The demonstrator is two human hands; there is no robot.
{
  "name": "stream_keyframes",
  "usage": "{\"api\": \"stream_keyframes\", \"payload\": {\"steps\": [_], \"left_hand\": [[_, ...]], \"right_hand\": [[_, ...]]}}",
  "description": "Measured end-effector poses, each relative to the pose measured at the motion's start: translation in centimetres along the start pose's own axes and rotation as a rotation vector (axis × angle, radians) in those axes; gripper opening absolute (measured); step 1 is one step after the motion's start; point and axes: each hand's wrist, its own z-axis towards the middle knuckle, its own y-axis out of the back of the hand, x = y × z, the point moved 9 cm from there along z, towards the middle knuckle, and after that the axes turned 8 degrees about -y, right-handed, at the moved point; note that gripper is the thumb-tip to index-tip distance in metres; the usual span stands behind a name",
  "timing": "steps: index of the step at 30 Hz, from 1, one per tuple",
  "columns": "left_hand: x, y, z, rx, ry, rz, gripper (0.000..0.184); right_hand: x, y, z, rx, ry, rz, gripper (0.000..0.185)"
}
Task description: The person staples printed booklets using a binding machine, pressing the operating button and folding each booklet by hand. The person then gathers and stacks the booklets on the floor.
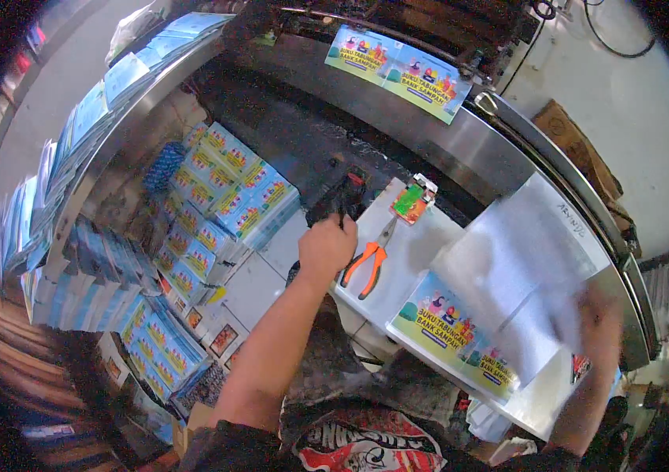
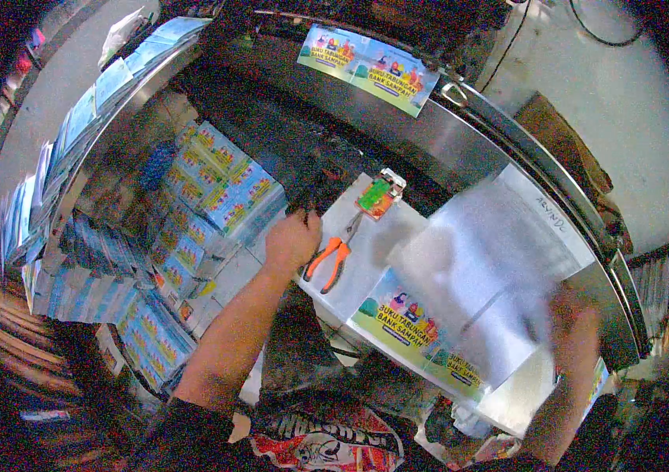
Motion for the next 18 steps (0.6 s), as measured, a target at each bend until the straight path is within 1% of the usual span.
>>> {"api": "stream_keyframes", "payload": {"steps": [2,3,5,6,8,9,10,11,12,14,15,16,17,18], "left_hand": [[0.0,0.2,0.0,-0.019,-0.013,0.003,0.046],[-0.2,0.3,-0.1,-0.035,-0.028,0.008,0.045],[0.0,0.0,0.0,-0.036,-0.024,0.005,0.045],[0.1,-0.1,0.0,-0.04,-0.019,0.0,0.044],[-0.1,0.2,0.0,-0.061,-0.022,0.011,0.043],[-0.2,0.5,-0.1,-0.077,-0.028,0.024,0.043],[-0.2,0.6,-0.1,-0.085,-0.031,0.026,0.043],[-0.2,0.5,-0.1,-0.069,-0.037,0.029,0.043],[-0.2,0.3,0.0,-0.053,-0.042,0.03,0.043],[-0.1,0.3,-0.1,-0.062,-0.039,0.013,0.043],[-0.1,0.2,-0.2,-0.067,-0.037,-0.001,0.044],[-0.1,0.1,-0.2,-0.064,-0.039,-0.001,0.044],[0.0,0.0,-0.2,-0.059,-0.03,0.005,0.044],[0.1,-0.1,-0.1,-0.056,-0.019,0.01,0.044]], "right_hand": [[-1.5,6.2,3.0,-0.486,0.175,-0.01,0.033],[-0.2,8.4,4.2,-0.595,0.098,0.07,0.038],[2.9,10.9,6.2,-0.862,0.205,0.017,0.047],[4.1,10.3,6.8,-1.016,0.398,-0.121,0.05],[2.4,6.0,11.7,-0.766,0.257,-0.049,0.049],[2.0,2.4,14.4,-0.649,0.188,-0.231,0.047],[1.4,-0.7,15.6,-0.483,0.081,-0.141,0.05],[5.4,-1.8,12.7,-0.536,0.262,-0.4,0.045],[5.8,-2.9,11.4,-0.63,0.398,-0.341,0.041],[4.3,-4.8,9.9,-0.381,0.271,-0.132,0.03],[4.5,-5.3,7.8,-0.233,0.195,-0.039,0.026],[4.9,-5.9,5.2,-0.094,0.168,-0.009,0.025],[5.2,-6.8,2.5,0.043,0.142,0.02,0.026],[5.5,-7.9,-0.1,0.147,0.166,0.123,0.038]]}}
